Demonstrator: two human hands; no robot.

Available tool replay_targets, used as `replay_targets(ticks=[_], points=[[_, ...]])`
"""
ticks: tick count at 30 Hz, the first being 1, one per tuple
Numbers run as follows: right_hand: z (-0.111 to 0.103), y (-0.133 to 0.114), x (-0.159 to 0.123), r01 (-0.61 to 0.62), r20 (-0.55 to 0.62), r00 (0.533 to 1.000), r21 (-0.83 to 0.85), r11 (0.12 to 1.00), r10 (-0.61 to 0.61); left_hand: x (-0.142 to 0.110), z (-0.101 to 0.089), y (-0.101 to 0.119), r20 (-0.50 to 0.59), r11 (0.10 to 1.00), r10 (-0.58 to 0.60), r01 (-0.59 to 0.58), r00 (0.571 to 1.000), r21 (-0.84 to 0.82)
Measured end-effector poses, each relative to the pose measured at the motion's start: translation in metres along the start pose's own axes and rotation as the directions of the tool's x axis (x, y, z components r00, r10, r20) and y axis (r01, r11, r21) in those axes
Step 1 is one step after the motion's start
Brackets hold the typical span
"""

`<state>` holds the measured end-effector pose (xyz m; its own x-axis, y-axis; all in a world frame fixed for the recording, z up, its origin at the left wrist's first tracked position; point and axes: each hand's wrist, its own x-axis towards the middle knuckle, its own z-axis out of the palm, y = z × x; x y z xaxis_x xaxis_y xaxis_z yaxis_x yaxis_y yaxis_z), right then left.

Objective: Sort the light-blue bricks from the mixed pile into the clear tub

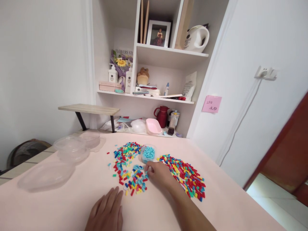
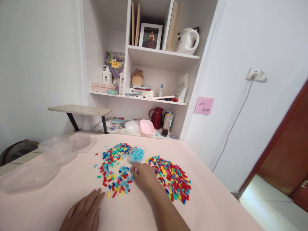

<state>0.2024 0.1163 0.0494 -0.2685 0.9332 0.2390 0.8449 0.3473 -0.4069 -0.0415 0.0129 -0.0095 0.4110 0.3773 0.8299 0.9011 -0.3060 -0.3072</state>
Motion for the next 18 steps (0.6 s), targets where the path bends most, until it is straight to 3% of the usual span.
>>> replay_targets(ticks=[7,12,18], points=[[0.000,0.004,0.008,0.008,-0.114,0.993,0.209,0.978,0.016,-0.005,0.003,0.001,0.024,1.000,-0.029,0.029,0.999,0.001],[-0.004,0.012,0.013,0.010,-0.366,0.920,0.375,0.927,0.138,-0.001,-0.001,0.002,0.023,1.000,-0.014,0.014,1.000,0.012],[-0.004,0.021,0.020,-0.012,-0.414,0.888,0.409,0.912,0.197,0.003,-0.003,0.001,0.012,1.000,0.011,-0.011,1.000,0.020]])
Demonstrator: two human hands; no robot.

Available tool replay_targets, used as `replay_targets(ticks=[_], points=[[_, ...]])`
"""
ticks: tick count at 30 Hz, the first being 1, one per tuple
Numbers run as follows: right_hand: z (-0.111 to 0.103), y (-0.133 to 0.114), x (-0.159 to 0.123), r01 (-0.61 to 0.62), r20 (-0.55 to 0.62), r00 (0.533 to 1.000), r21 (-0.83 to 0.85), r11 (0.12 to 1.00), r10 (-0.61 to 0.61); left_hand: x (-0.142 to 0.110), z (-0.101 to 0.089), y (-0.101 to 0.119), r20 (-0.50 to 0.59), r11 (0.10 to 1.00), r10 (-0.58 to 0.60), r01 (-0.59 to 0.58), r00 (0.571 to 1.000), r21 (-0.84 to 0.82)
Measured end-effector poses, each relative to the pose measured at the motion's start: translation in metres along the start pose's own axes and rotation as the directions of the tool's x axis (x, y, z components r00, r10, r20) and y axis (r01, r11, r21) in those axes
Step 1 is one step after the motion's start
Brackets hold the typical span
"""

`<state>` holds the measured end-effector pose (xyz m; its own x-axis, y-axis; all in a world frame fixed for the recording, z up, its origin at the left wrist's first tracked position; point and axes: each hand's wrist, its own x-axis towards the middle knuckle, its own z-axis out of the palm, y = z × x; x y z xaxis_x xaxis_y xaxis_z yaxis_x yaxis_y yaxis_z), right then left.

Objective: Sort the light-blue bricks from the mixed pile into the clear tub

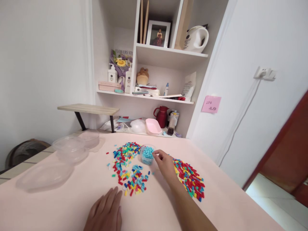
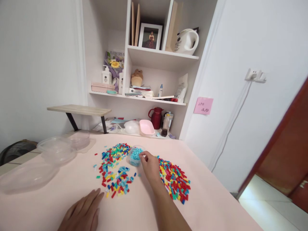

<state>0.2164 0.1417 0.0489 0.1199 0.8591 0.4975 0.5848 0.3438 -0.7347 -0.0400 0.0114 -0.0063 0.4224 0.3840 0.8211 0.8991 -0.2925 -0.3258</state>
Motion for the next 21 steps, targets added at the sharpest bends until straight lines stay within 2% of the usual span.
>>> replay_targets(ticks=[2,5,10,12,14,16,21], points=[[0.001,0.001,0.002,-0.011,0.003,1.000,-0.019,1.000,0.011,0.000,0.000,0.000,0.001,1.000,0.002,-0.002,1.000,0.004],[-0.002,0.001,0.004,-0.009,0.080,0.997,-0.051,0.999,0.013,0.001,0.000,0.000,-0.002,1.000,-0.001,0.001,1.000,0.002],[-0.016,-0.001,0.000,0.013,0.178,0.984,-0.129,0.992,0.010,0.000,0.001,0.000,0.007,1.000,-0.001,0.001,1.000,-0.003],[-0.024,0.001,-0.002,0.028,0.295,0.955,-0.146,0.989,0.016,0.000,0.001,0.000,0.026,1.000,-0.003,0.003,1.000,-0.007],[-0.031,0.005,-0.003,0.064,0.438,0.899,-0.173,0.983,0.019,0.000,0.001,0.000,0.037,1.000,-0.004,0.005,0.999,-0.016],[-0.039,0.009,-0.002,0.092,0.531,0.847,-0.204,0.975,0.031,-0.001,0.000,-0.001,0.036,1.000,-0.001,0.002,0.999,-0.024],[-0.047,0.011,0.001,0.068,0.583,0.808,-0.239,0.969,0.087,-0.001,-0.002,0.000,0.047,0.999,-0.021,0.023,0.999,-0.039]])
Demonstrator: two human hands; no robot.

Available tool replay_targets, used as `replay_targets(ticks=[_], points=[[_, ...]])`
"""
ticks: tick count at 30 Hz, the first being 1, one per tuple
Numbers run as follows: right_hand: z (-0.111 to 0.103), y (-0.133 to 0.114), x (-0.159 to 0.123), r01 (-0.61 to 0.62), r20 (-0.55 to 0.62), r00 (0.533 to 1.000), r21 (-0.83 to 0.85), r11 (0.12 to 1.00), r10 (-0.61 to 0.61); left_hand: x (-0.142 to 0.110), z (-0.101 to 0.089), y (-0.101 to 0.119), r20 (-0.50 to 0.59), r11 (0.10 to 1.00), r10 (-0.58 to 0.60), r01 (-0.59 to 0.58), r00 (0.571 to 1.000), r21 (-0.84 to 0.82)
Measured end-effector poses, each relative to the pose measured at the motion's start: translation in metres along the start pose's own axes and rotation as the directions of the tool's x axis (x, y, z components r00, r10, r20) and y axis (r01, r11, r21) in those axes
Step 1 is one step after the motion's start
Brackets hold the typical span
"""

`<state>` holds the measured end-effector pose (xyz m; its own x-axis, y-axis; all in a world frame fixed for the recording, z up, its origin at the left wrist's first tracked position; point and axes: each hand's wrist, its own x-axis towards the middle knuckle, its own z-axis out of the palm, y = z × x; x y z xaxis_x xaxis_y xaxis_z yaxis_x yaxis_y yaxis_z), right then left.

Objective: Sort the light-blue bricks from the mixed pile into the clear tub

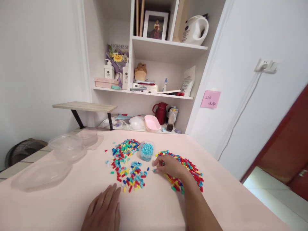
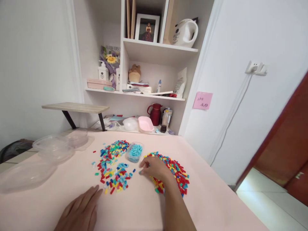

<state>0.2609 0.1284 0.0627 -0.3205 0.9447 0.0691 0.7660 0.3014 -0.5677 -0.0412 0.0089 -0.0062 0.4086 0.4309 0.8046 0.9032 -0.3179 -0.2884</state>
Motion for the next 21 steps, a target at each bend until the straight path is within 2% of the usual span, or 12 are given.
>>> replay_targets(ticks=[4,8,10,12,14,16,18,21], points=[[0.006,-0.007,0.001,-0.023,0.034,0.999,-0.058,0.998,0.025,0.002,-0.002,0.000,0.002,1.000,0.019,-0.019,1.000,0.008],[0.012,-0.017,0.002,-0.011,-0.006,1.000,-0.069,0.998,0.011,0.003,-0.002,0.000,-0.014,0.999,0.034,-0.033,0.999,0.013],[0.014,-0.019,0.004,0.025,-0.087,0.996,-0.008,1.000,-0.025,0.002,-0.001,0.000,-0.017,0.999,0.031,-0.031,0.999,0.010],[0.015,-0.021,0.009,0.059,-0.239,0.970,0.094,0.994,-0.035,0.002,-0.001,0.000,-0.019,1.000,0.026,-0.026,0.999,0.004],[0.018,-0.021,0.017,0.071,-0.411,0.912,0.199,0.977,0.017,0.000,0.000,0.000,-0.020,1.000,0.017,-0.017,1.000,-0.002],[0.021,-0.020,0.026,0.069,-0.512,0.855,0.270,0.960,0.083,-0.001,0.000,0.000,-0.017,1.000,0.006,-0.007,1.000,-0.009],[0.025,-0.020,0.034,0.067,-0.528,0.843,0.283,0.957,0.098,-0.003,0.001,0.000,-0.007,1.000,-0.001,0.001,1.000,-0.011],[0.026,-0.018,0.039,0.112,-0.504,0.863,0.274,0.955,0.044,-0.005,0.003,0.001,0.003,1.000,-0.007,0.008,1.000,-0.013]])
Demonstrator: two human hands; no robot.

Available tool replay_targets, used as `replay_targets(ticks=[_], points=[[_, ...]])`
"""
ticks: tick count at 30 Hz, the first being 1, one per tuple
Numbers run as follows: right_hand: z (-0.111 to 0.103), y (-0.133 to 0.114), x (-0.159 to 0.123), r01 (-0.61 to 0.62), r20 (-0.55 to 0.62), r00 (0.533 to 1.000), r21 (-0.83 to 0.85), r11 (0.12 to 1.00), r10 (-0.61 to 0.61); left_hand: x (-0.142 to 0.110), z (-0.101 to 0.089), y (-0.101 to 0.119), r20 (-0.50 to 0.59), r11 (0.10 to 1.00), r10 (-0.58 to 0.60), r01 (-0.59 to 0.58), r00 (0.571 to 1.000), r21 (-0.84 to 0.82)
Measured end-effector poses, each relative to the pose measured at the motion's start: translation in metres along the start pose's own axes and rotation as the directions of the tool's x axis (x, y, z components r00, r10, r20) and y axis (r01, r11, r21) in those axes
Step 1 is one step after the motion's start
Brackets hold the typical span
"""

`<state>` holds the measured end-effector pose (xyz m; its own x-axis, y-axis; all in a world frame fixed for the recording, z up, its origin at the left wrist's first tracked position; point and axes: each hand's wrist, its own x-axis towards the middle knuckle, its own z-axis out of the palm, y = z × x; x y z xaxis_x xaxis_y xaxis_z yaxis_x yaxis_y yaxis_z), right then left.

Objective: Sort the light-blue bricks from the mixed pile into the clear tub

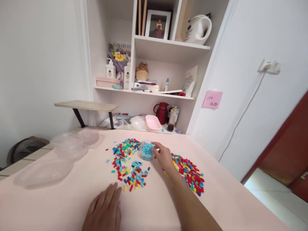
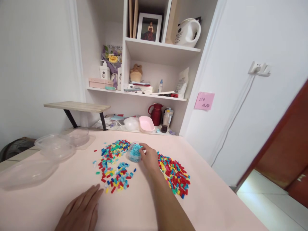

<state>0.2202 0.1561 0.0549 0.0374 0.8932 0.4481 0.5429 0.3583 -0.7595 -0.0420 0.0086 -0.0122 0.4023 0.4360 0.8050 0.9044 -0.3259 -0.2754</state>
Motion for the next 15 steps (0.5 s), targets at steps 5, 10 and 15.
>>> replay_targets(ticks=[5,10,15], points=[[-0.008,-0.003,-0.005,0.016,-0.044,0.999,0.092,0.996,-0.012,-0.002,0.001,0.001,0.026,0.999,-0.033,0.034,0.999,-0.013],[-0.008,-0.012,-0.017,0.051,0.205,0.976,0.114,0.992,-0.074,-0.001,0.000,0.002,0.022,1.000,-0.009,0.009,1.000,0.006],[-0.006,-0.017,-0.027,0.106,0.538,0.837,0.020,0.994,-0.100,-0.003,0.001,0.001,0.023,1.000,-0.014,0.015,1.000,-0.004]])
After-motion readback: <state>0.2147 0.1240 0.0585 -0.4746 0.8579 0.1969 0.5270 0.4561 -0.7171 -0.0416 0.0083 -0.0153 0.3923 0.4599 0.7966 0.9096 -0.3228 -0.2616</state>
